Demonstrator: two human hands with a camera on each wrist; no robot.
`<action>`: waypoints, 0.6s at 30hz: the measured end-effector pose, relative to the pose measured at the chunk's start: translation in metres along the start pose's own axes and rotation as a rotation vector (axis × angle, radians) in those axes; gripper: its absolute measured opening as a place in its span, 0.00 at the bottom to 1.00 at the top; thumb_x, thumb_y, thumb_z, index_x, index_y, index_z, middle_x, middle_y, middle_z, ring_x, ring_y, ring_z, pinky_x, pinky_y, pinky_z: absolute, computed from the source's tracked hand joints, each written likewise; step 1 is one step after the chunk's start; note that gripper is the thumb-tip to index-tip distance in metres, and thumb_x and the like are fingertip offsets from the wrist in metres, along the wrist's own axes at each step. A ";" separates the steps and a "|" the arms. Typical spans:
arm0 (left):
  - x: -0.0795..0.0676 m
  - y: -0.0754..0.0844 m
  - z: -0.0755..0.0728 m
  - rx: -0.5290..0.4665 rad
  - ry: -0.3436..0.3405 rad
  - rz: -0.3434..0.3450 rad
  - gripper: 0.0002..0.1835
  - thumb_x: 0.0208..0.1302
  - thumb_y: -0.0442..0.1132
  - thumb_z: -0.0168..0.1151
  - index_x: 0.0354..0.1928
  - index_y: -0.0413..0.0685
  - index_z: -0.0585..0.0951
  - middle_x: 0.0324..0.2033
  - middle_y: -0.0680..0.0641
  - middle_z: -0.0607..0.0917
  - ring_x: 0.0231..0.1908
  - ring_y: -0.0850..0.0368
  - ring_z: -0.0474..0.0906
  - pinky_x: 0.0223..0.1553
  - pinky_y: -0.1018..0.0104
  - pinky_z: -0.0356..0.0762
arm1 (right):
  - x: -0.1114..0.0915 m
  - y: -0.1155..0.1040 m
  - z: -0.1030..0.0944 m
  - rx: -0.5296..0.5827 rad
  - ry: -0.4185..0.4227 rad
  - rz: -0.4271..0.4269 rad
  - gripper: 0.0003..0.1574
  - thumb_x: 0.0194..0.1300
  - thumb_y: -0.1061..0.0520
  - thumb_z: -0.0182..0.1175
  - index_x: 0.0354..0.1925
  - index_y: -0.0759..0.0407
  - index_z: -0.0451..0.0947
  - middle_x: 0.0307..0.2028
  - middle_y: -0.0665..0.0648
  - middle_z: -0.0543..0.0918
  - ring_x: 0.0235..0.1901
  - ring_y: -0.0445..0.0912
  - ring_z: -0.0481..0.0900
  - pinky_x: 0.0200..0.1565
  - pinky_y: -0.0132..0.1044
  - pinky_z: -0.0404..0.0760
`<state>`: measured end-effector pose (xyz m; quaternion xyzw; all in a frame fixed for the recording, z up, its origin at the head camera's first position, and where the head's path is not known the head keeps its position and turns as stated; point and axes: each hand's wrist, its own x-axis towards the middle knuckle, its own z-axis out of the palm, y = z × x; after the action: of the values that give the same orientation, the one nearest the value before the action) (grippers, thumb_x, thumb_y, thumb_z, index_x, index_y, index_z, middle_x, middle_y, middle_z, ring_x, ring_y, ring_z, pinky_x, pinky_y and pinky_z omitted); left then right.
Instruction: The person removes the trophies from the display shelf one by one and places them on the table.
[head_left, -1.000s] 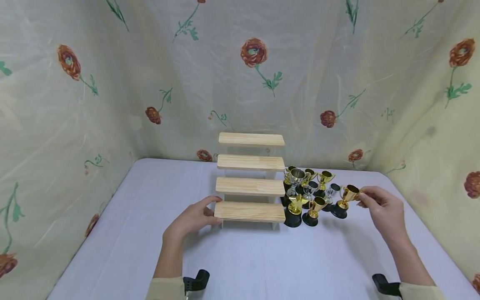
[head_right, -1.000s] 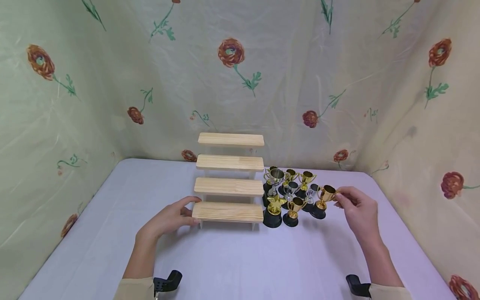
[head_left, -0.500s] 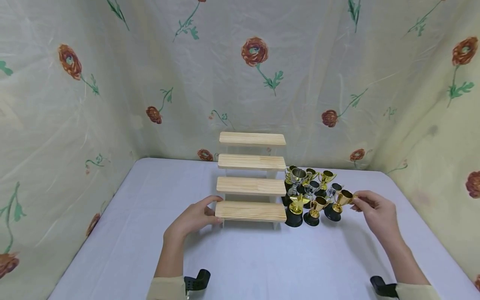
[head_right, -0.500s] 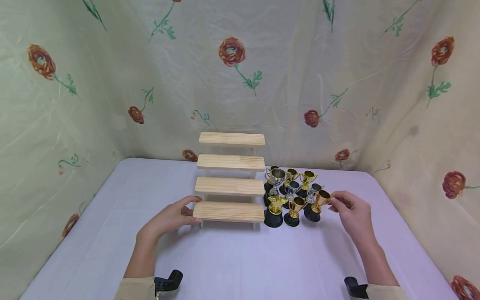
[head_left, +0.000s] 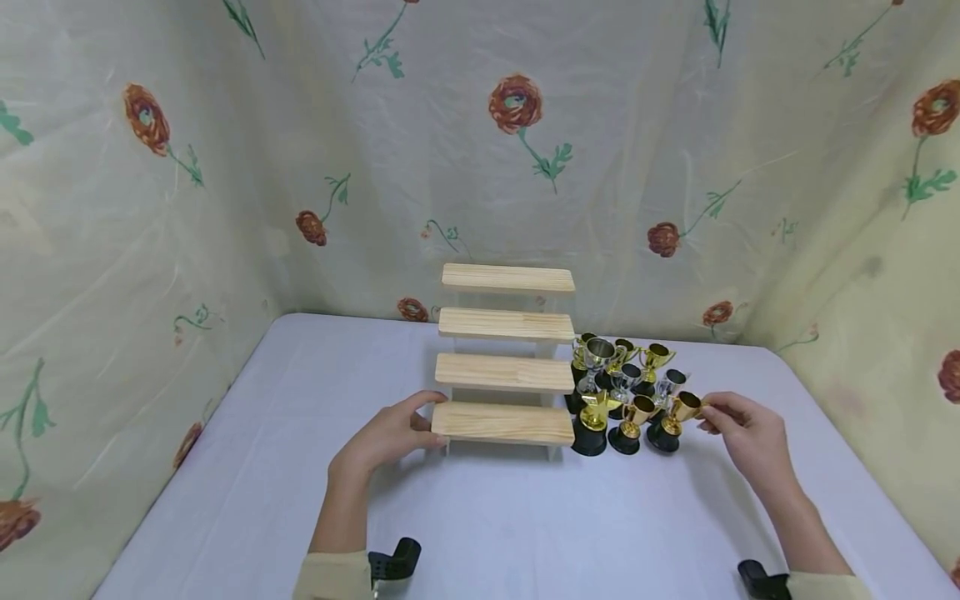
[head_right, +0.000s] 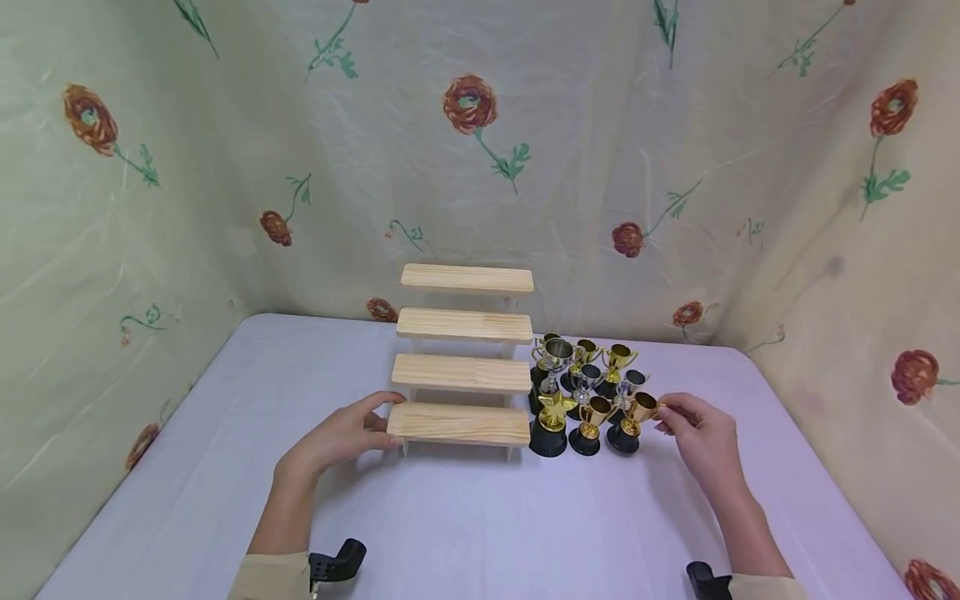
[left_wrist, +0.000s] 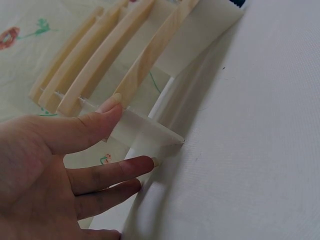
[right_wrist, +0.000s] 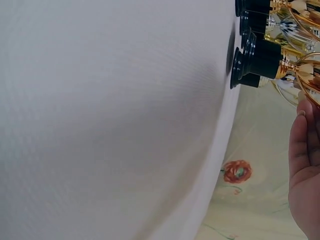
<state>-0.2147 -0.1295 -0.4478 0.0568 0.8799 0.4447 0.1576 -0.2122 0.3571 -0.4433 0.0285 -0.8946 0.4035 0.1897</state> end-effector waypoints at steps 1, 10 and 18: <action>0.000 0.000 0.000 0.002 -0.001 0.001 0.32 0.58 0.49 0.73 0.64 0.71 0.73 0.44 0.48 0.88 0.45 0.52 0.82 0.40 0.54 0.75 | 0.000 0.001 0.001 0.001 -0.003 -0.002 0.08 0.67 0.67 0.60 0.43 0.71 0.82 0.26 0.48 0.88 0.24 0.30 0.81 0.29 0.24 0.79; -0.001 0.001 -0.001 0.007 -0.001 0.001 0.31 0.58 0.48 0.72 0.64 0.71 0.73 0.44 0.48 0.88 0.45 0.52 0.81 0.41 0.54 0.76 | -0.002 0.005 0.008 -0.011 -0.012 0.012 0.08 0.68 0.67 0.59 0.43 0.71 0.82 0.29 0.62 0.88 0.24 0.31 0.82 0.29 0.26 0.80; 0.000 0.000 -0.001 0.010 -0.001 0.008 0.31 0.58 0.48 0.72 0.64 0.72 0.73 0.45 0.48 0.88 0.45 0.52 0.82 0.40 0.55 0.76 | -0.003 0.003 0.008 0.003 -0.003 0.009 0.09 0.68 0.66 0.60 0.43 0.70 0.82 0.27 0.47 0.88 0.25 0.31 0.83 0.30 0.27 0.81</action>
<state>-0.2152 -0.1304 -0.4469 0.0615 0.8817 0.4411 0.1560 -0.2126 0.3527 -0.4513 0.0257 -0.8944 0.4058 0.1864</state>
